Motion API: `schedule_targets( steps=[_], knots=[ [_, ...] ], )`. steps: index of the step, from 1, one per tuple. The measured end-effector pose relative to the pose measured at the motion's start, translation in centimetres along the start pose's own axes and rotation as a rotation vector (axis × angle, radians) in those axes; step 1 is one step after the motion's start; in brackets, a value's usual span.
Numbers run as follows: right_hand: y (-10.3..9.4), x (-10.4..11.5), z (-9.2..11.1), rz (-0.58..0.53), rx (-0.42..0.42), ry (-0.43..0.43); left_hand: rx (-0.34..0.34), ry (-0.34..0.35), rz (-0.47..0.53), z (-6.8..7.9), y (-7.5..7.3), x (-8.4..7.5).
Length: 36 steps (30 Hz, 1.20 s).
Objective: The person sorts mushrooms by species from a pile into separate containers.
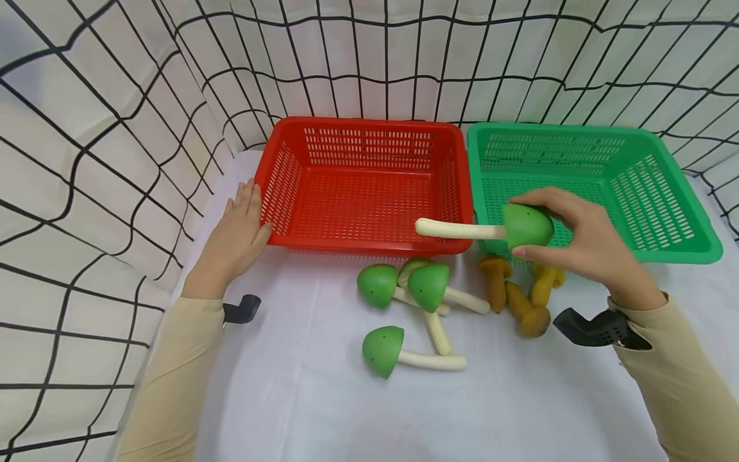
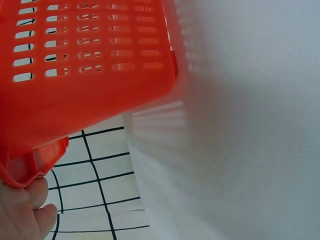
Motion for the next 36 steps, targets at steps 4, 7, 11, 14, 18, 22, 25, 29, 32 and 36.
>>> schedule_targets(
  steps=[4,7,11,14,18,22,25,29,32,36],
  knots=[
    [1.3,-0.5,-0.8,-0.005,0.011,0.062,-0.003,0.001,-0.003,-0.1,0.1,0.0],
    [2.3,-0.8,-1.4,-0.017,0.023,0.078,-0.006,0.001,-0.005,-0.1,0.1,0.0],
    [3.5,-1.1,-2.2,-0.039,0.033,0.085,-0.008,0.0,-0.002,-0.1,0.1,0.0],
    [4.5,-1.4,-2.6,-0.072,0.029,0.089,-0.011,0.001,0.003,-0.2,0.1,0.0],
    [5.8,-1.7,-3.1,-0.13,0.014,0.088,-0.014,0.002,0.003,-0.2,0.2,0.0],
    [6.9,-1.7,-3.7,-0.158,0.01,0.096,-0.012,-0.002,0.002,-0.1,0.2,0.0],
    [7.6,-1.7,-4.0,-0.169,0.019,0.108,-0.009,-0.004,0.006,-0.1,0.1,-0.1],
    [8.3,-1.7,-4.3,-0.192,0.027,0.122,-0.004,-0.007,0.005,-0.1,0.1,-0.1],
    [8.7,-1.9,-4.5,-0.198,0.026,0.135,-0.004,-0.01,0.001,-0.1,0.0,-0.1],
    [9.3,-2.2,-4.8,-0.182,0.031,0.164,-0.009,-0.01,-0.002,-0.1,0.0,-0.1]
  ],
)
Point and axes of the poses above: each hand's wrist, its own z-axis away from the middle knuckle, its own y-axis out of the palm, x = y × z, the point moved 3 cm from there along -z, towards the middle knuckle, and after that the axes turned 12 degrees about -x, right-handed, at the moved point
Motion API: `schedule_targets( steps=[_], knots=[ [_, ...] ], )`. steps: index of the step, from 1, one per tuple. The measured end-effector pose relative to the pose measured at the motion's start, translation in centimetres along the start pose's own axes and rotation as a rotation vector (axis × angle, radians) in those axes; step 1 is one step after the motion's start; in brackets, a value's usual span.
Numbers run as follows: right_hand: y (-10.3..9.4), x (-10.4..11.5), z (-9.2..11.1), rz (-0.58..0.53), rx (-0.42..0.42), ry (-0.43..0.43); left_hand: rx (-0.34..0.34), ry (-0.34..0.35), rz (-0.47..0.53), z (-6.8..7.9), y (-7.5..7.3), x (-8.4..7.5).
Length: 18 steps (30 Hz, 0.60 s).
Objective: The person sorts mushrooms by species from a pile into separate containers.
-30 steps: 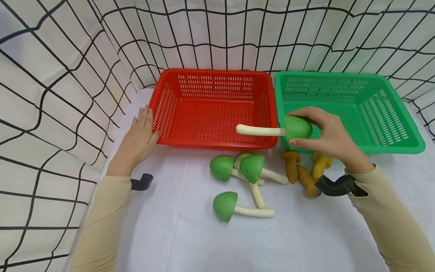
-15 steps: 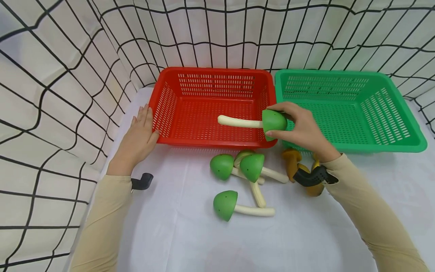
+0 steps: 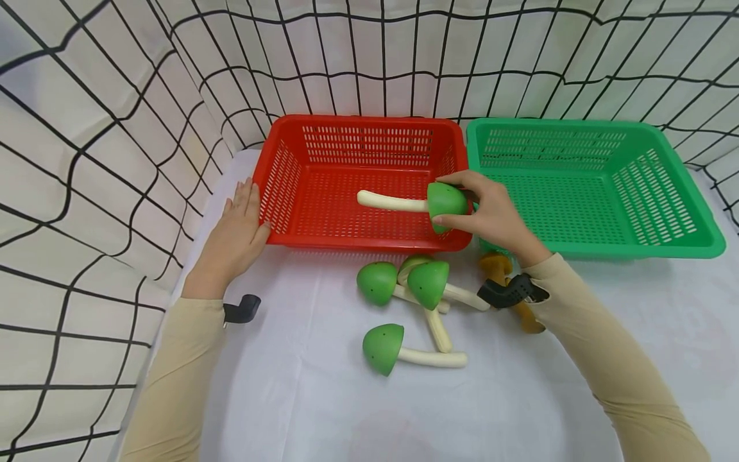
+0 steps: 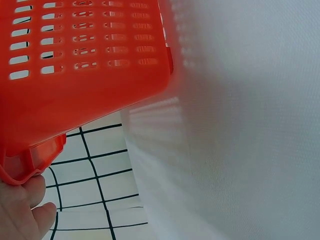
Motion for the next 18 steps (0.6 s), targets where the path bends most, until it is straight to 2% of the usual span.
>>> schedule_targets(
  steps=[11,18],
  knots=[
    [1.2,-0.6,-0.6,0.026,0.023,0.038,-0.009,0.005,0.0,-0.1,0.1,0.0],
    [2.1,-0.5,-0.9,0.113,0.064,0.032,-0.015,0.005,-0.002,0.0,0.2,0.0]
  ],
)
Point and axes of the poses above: each hand's wrist, its own z-axis away from the middle knuckle, its own y-axis out of the palm, x = y × z, the point moved 3 cm from there along -z, towards the middle knuckle, and after that the axes turned 12 degrees about -x, right-handed, at the moved point
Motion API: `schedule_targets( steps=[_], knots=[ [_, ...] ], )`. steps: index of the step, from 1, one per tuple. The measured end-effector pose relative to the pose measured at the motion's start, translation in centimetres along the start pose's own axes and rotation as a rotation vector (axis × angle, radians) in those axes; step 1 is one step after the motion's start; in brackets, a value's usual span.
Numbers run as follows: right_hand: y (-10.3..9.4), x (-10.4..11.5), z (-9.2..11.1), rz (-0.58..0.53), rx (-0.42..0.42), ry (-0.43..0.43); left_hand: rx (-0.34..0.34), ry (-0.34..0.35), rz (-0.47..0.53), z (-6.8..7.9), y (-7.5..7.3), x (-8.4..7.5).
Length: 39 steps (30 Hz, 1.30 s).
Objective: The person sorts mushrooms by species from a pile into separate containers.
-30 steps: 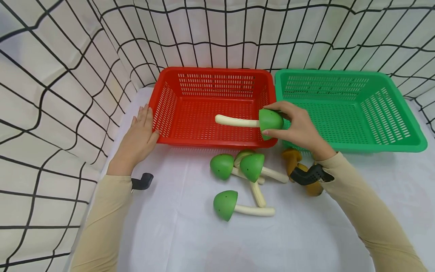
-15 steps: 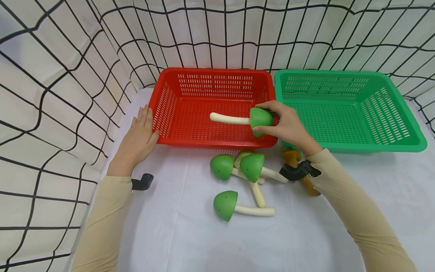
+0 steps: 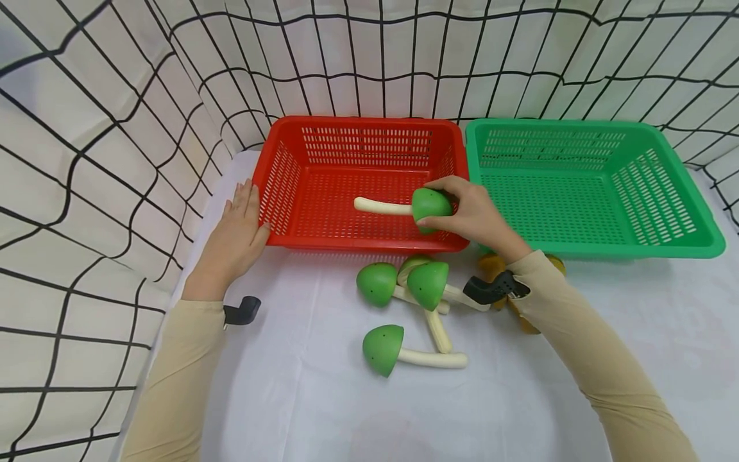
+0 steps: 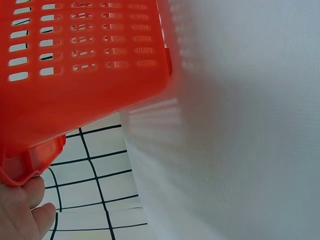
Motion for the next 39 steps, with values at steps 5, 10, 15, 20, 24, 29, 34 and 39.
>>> schedule_targets(
  steps=[5,10,15,20,24,29,34,39],
  knots=[
    [0.9,0.1,-0.2,0.082,0.039,-0.05,-0.004,-0.001,0.001,0.0,0.0,-0.1],
    [1.3,0.3,-0.4,0.12,0.049,-0.049,-0.01,0.003,0.004,0.1,0.1,0.0],
    [1.8,0.6,-0.5,0.201,0.101,-0.055,-0.013,0.003,0.002,0.1,0.1,0.0],
    [2.5,0.8,-0.6,0.308,0.152,-0.11,-0.013,0.002,0.001,0.1,0.1,0.0],
    [2.7,0.9,-0.6,0.322,0.145,-0.126,-0.013,0.001,0.002,0.2,0.0,0.0],
    [2.6,1.0,-0.7,0.315,0.141,-0.142,-0.015,-0.002,0.0,0.2,0.0,0.0],
    [2.4,1.0,-0.7,0.276,0.127,-0.162,-0.018,-0.005,0.004,0.2,0.0,0.1],
    [2.0,0.8,-0.5,0.191,0.06,-0.184,-0.027,0.003,0.012,0.2,0.2,0.2]
  ],
)
Point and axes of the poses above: each hand's wrist, its own z-axis away from the middle knuckle, its own y-axis out of the palm, x = y × z, the point moved 3 cm from there along -z, towards the middle knuckle, and after that the axes turned 12 degrees about -x, right-handed, at the moved point
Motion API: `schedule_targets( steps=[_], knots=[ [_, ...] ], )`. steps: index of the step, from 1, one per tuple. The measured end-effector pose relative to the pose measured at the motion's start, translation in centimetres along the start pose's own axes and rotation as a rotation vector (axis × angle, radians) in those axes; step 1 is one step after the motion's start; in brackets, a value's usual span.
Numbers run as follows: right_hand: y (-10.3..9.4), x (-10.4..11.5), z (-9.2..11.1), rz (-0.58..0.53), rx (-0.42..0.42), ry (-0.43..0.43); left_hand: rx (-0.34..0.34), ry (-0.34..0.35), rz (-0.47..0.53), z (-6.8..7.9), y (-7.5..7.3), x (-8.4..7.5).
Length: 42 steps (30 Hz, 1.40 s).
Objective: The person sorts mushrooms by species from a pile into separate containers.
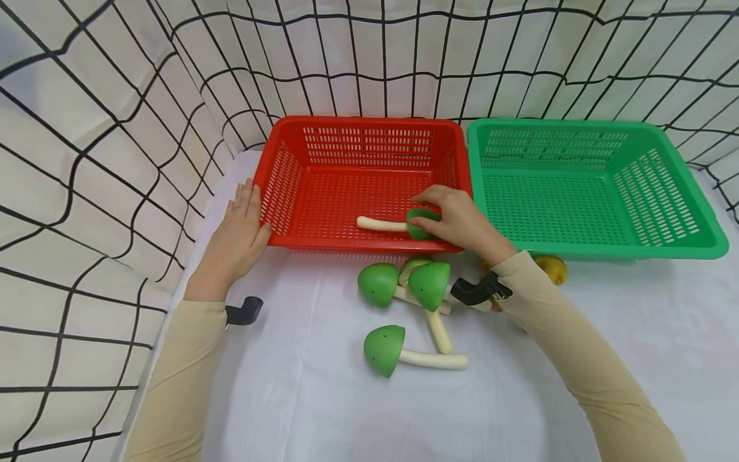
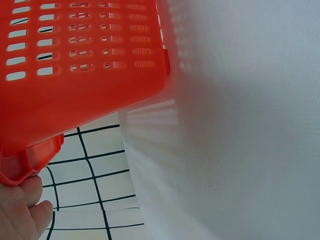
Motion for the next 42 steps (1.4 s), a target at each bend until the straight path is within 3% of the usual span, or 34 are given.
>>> schedule_targets(
  steps=[10,17,21,30,37,42],
  knots=[
    [-2.0,-0.7,2.9,-0.103,-0.205,-0.032,0.022,-0.014,-0.008,0.0,0.1,0.0],
    [-3.9,-0.1,5.7,-0.139,-0.379,-0.158,0.023,-0.014,0.003,-0.1,0.2,-0.1],
    [-4.6,0.5,7.5,-0.208,-0.42,-0.17,0.015,-0.011,0.001,-0.1,0.3,-0.2],
    [-4.5,0.8,11.6,-0.325,-0.396,-0.119,0.018,-0.011,-0.003,0.0,0.2,-0.2],
    [-3.2,0.6,14.6,-0.385,-0.423,-0.164,0.02,-0.009,0.002,-0.3,0.4,-0.1],
    [-1.7,0.3,16.8,-0.375,-0.337,-0.134,0.025,-0.01,0.002,-0.3,0.5,0.1]
  ],
)
Point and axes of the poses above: each hand's wrist, its own z-axis away from the middle knuckle, its own y-axis out of the palm, x = y × z, the point moved 3 cm from there along -z, towards the middle knuckle, and after that the axes turned 12 degrees about -x, right-handed, at the moved point
